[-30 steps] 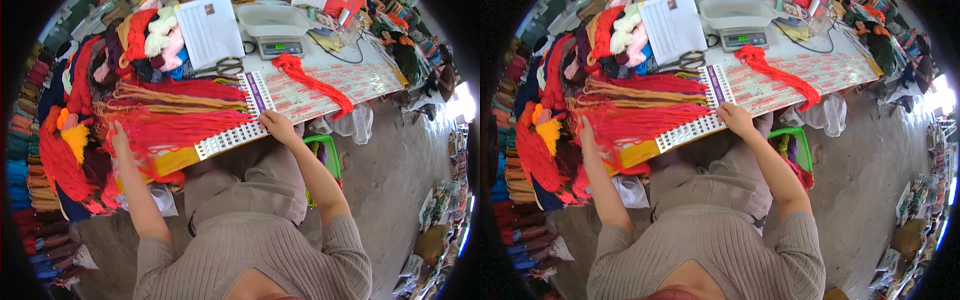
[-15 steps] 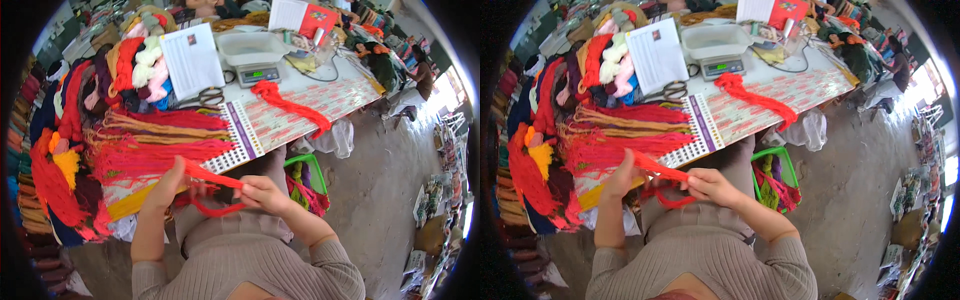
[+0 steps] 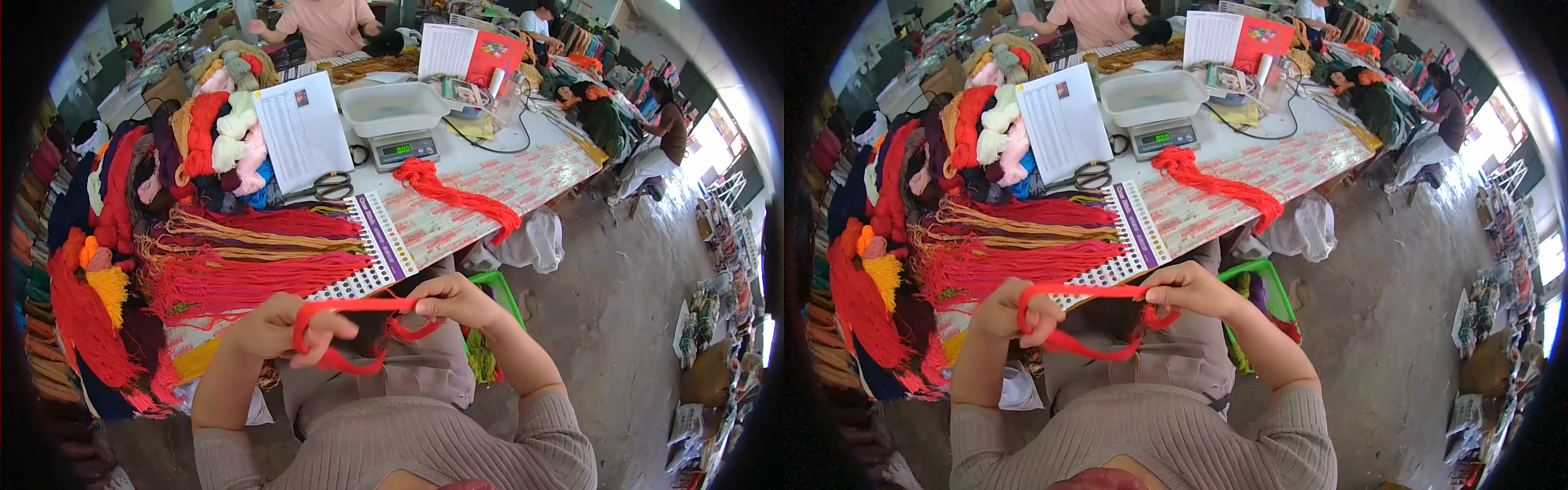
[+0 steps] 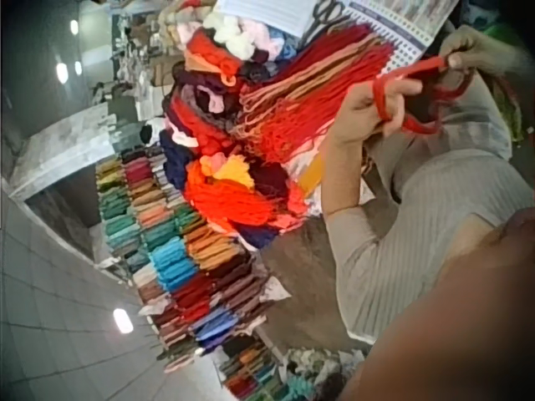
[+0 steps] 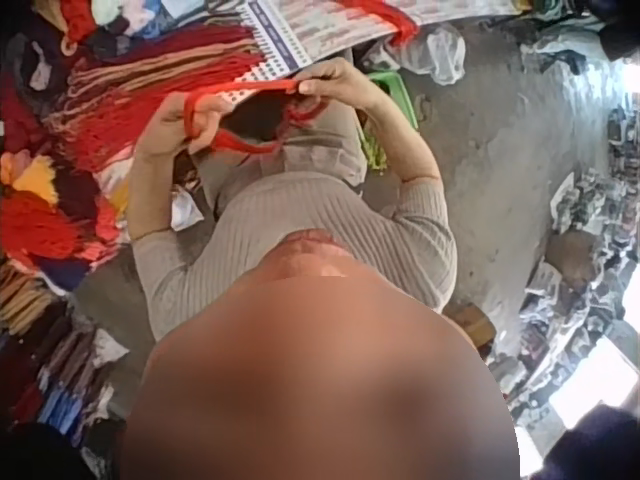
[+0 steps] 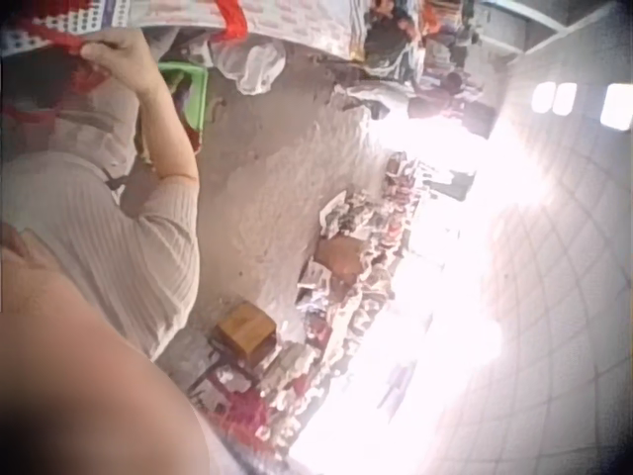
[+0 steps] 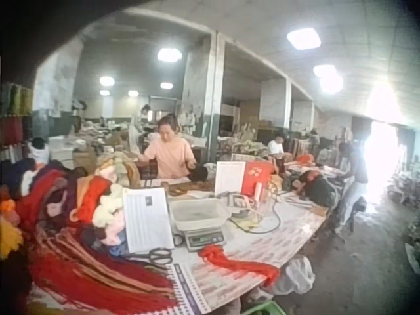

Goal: Sorting colored yarn strands and attaching them to a sample card.

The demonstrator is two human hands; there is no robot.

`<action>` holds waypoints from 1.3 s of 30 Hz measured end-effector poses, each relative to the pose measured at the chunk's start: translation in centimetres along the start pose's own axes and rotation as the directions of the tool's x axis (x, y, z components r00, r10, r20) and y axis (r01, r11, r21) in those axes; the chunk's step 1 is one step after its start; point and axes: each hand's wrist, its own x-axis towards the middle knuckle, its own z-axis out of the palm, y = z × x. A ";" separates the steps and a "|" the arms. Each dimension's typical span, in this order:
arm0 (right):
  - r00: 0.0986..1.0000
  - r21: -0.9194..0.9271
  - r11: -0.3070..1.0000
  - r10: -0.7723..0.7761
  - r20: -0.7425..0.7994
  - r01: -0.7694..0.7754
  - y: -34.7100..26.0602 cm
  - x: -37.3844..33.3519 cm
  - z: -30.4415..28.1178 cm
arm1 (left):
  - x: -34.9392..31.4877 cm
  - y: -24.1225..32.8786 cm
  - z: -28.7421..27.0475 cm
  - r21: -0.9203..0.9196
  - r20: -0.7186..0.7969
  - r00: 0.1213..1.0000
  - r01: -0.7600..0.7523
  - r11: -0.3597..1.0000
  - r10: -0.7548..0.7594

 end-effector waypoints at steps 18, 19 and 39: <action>0.691 -0.508 0.578 -0.721 0.048 0.638 -0.7 1.6 5.0 | 1.5 1.8 3.6 0.207 -0.243 0.822 0.562 0.801 -0.514; 0.709 -0.479 0.614 -0.705 0.025 0.627 -0.5 1.2 4.3 | 0.5 1.8 3.7 0.331 -0.426 0.852 0.460 0.824 -0.305; 0.600 -0.850 0.506 -0.637 -0.484 -0.148 8.7 19.1 -16.2 | -3.3 3.3 4.5 0.997 -0.070 0.805 0.070 0.022 0.588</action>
